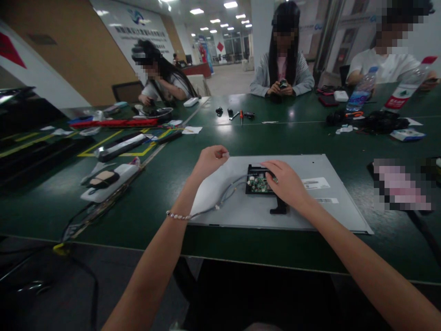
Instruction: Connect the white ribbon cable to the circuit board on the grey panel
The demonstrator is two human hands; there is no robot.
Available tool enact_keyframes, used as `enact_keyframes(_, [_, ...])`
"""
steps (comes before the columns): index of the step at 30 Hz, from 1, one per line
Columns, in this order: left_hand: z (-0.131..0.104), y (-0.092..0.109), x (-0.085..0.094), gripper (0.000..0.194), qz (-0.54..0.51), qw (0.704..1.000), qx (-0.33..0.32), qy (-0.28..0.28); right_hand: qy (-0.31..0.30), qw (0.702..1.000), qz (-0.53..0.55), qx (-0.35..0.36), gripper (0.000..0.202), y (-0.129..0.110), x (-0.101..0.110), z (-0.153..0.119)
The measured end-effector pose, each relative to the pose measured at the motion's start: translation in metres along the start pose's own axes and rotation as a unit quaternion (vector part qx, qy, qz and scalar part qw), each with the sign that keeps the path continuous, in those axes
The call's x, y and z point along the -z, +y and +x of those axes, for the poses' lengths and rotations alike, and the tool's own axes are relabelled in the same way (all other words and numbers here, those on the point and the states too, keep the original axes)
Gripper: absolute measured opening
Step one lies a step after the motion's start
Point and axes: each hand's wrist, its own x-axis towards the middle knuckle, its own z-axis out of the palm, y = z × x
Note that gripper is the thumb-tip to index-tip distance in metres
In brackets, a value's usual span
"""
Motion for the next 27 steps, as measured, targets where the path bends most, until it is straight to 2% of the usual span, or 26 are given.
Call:
enact_keyframes(6, [-0.003, 0.005, 0.002, 0.016, -0.104, 0.986, 0.045, -0.119, -0.019, 0.999, 0.012, 0.03, 0.037, -0.004, -0.001, -0.002])
enact_keyframes(13, [-0.009, 0.008, 0.011, 0.014, -0.153, 0.938, 0.13, -0.283, -0.072, 0.993, 0.0, 0.094, 0.04, -0.027, 0.002, -0.002])
enact_keyframes(19, [-0.011, 0.017, 0.01, 0.013, -0.133, 0.928, 0.155, -0.312, -0.109, 0.986, -0.003, 0.13, 0.039, -0.044, 0.002, -0.004])
enact_keyframes(27, [-0.011, 0.019, 0.009, 0.014, -0.065, 0.935, 0.132, -0.323, -0.129, 0.98, 0.006, 0.153, 0.04, -0.048, -0.002, -0.006])
